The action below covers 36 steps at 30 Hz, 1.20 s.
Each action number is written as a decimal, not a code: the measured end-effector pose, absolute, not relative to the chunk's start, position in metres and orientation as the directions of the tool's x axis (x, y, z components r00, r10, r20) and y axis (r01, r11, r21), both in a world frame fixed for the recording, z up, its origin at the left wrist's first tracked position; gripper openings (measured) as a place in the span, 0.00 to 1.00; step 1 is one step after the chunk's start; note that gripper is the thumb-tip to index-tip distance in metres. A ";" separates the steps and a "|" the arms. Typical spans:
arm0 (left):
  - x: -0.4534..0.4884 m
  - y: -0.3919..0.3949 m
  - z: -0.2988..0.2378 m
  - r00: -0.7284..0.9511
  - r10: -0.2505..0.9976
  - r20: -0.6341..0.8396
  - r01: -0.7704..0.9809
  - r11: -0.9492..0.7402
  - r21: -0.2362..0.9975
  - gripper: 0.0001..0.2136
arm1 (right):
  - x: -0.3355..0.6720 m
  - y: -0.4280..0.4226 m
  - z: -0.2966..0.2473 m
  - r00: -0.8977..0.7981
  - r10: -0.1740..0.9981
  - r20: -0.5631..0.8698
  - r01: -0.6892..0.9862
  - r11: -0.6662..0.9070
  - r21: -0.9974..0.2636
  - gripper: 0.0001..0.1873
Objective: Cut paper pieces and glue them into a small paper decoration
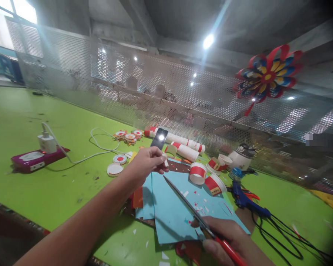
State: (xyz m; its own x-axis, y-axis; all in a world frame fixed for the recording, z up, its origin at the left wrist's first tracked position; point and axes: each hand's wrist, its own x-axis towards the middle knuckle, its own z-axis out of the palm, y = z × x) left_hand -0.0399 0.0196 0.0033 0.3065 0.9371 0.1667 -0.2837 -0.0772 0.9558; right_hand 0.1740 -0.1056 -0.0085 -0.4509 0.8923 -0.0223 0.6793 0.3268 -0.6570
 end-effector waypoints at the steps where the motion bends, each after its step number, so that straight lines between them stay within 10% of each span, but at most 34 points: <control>1: -0.039 0.019 0.004 0.302 0.937 0.172 -0.279 -0.086 0.957 0.09 | 0.175 -0.103 -0.007 -0.462 0.887 -0.007 0.667 0.342 -0.662 0.15; 15: -0.033 0.009 0.000 0.268 0.930 0.252 -0.311 -0.164 0.936 0.07 | 0.174 -0.102 -0.037 -0.068 0.969 0.238 0.710 0.215 -0.671 0.23; 36: -0.010 -0.010 -0.009 0.333 0.912 0.241 -0.373 -0.107 0.922 0.07 | 0.159 -0.105 -0.031 -0.196 0.954 0.225 0.569 0.298 -0.767 0.25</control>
